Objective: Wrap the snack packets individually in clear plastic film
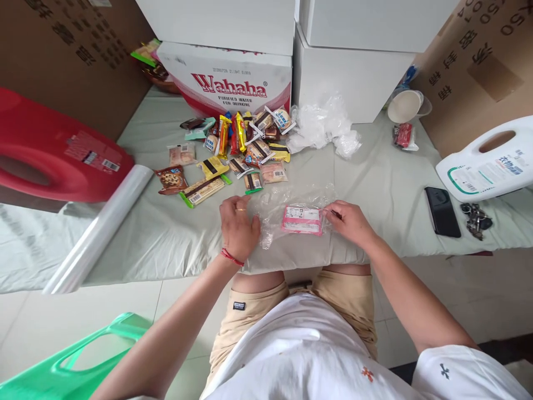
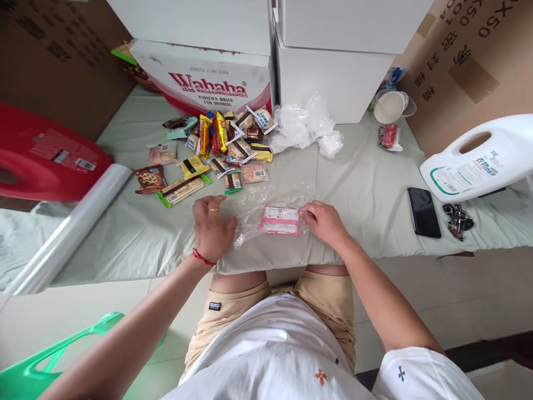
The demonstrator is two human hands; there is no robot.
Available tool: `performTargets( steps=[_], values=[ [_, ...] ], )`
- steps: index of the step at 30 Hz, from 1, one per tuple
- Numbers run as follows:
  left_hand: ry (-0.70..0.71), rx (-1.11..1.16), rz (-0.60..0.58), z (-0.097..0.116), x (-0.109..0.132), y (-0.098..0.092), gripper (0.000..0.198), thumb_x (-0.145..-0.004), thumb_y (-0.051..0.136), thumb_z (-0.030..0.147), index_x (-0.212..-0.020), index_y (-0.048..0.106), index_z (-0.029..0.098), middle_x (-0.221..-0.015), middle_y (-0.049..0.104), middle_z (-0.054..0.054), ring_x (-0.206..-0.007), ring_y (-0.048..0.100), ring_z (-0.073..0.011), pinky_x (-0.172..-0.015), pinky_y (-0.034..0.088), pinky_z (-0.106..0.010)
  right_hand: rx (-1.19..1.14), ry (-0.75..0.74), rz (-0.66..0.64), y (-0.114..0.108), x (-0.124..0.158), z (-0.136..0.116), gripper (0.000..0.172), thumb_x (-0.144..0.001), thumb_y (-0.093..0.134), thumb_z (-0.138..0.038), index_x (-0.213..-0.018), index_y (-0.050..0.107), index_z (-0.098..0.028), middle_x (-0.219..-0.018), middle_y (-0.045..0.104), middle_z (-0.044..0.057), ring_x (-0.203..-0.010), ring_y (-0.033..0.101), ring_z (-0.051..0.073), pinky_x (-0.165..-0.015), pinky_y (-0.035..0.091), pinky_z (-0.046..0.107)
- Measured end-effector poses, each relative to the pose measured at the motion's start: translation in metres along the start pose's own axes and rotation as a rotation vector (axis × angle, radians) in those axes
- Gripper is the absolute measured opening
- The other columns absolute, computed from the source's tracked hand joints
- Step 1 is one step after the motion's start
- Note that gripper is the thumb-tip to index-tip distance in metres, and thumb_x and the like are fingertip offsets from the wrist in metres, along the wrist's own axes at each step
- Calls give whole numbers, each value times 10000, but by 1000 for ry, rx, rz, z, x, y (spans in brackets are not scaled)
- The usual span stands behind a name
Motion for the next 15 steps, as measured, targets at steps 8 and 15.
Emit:
performTargets(
  steps=[8,15],
  values=[
    [72,72,-100,-27,-14,10,314,-886,473,236,-775,766,233,-1234,694,-85,-1448,405,-327,-1221,308,-559,-135,57,-96,-1,-40,17,223,-891,603,-356,-903,769,-208,-882,723,25,-741,606,152,-692,451,278],
    [223,88,-125,0,-1,-14,467,-985,447,536,-1012,795,225,-1614,435,-90,-1607,80,-373,-1274,52,-649,-161,97,-120,5,-48,15,233,-886,623,-384,-877,766,-200,-864,730,25,-732,603,151,-682,458,274]
  ],
)
Point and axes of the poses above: each hand's wrist, its own x-axis away from the middle knuckle, its own y-axis out of the palm, z = x × y, the point moved 3 cm from there along -x, towards the middle knuckle
